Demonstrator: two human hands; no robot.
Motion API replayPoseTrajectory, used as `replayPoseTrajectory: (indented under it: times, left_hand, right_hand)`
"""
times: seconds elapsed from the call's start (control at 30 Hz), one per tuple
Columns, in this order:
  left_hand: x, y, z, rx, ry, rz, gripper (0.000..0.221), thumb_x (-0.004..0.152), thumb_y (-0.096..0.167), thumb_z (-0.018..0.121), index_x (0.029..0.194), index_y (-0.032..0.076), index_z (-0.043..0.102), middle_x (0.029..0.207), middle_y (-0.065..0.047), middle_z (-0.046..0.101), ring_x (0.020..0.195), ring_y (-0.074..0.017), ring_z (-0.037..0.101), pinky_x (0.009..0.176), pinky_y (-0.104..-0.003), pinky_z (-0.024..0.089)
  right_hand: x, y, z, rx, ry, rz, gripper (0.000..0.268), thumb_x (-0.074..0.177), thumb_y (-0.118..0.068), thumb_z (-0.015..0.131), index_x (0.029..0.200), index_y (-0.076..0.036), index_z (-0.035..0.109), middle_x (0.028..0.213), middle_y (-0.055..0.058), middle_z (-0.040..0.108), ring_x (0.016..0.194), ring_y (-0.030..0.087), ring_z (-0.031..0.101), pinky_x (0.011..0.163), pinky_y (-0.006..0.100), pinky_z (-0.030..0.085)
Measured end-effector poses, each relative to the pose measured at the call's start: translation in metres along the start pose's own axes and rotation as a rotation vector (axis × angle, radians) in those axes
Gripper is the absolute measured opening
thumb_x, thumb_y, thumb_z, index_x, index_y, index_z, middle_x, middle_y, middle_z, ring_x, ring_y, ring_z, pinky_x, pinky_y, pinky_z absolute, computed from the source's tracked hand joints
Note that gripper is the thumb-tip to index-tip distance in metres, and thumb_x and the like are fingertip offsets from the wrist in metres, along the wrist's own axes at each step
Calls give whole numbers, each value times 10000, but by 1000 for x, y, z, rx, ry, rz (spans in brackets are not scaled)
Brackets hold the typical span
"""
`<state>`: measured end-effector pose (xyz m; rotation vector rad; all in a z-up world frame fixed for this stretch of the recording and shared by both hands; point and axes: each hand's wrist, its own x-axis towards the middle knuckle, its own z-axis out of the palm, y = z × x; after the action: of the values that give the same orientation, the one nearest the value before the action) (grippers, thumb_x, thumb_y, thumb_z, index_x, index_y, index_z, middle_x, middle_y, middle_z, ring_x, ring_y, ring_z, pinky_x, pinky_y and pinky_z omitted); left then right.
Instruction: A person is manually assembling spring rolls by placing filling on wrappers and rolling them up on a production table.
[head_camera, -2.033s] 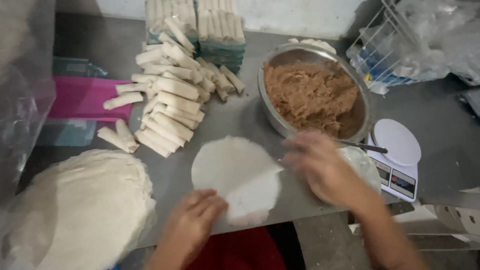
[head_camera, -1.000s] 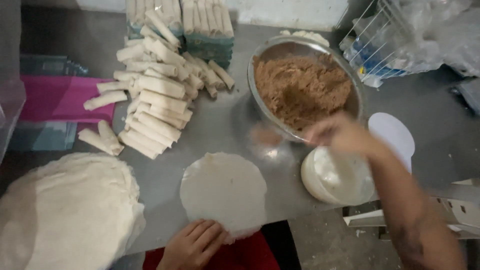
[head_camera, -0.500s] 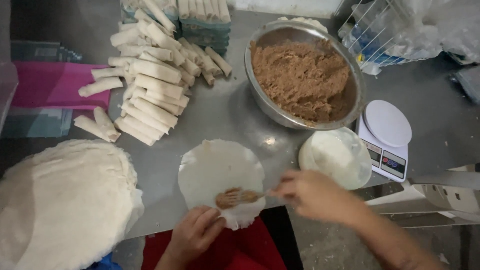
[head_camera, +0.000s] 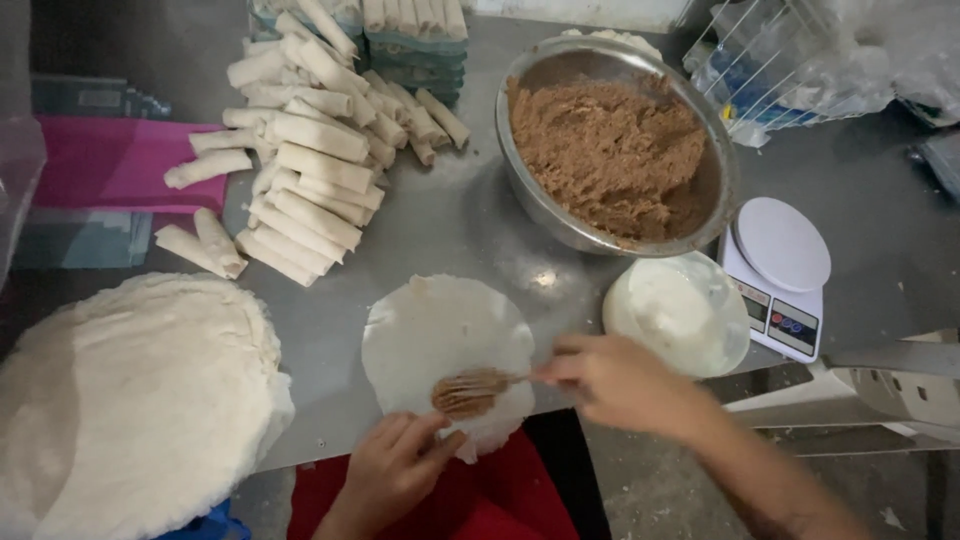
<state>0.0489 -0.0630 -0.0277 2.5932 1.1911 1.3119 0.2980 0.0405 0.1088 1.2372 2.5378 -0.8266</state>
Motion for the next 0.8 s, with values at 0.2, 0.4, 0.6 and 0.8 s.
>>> replayPoseTrajectory:
  times: [0.2,0.4,0.6,0.8]
  left_hand:
    - [10,1,-7,15,-35,16,34,857,113,676,866,88,654,945,-80,601,689,-219,551,599,-355,483]
    - [12,2,-7,10,-31,28,36,863,77,634,835,97,623,950,-69,586,667,-215,530,592,-342,465]
    - [12,3,-7,-25,3,32,34,868,79,626,844,100,639,927,-79,584,657,-215,528,587,-346,462]
    - [13,3,-6,30,20,46,50,863,110,662,815,115,649,902,-68,595,652,-211,531,590,-338,466]
  right_hand:
    - [9,7,-8,-87,-95,-36,365,784,-23,544,1066,-181,713,782,6,622,673,174,632,530,290,503]
    - [11,15,5,19,42,-65,443,771,-13,496,1112,-207,702,805,-22,591,640,123,605,445,238,485]
    - [13,29,48,-279,473,-418,451,700,67,512,1093,-93,664,850,7,524,465,177,500,337,293,332]
    - [19,17,42,-543,706,-505,244,935,-108,454,1096,-7,608,844,71,527,564,218,522,357,346,375]
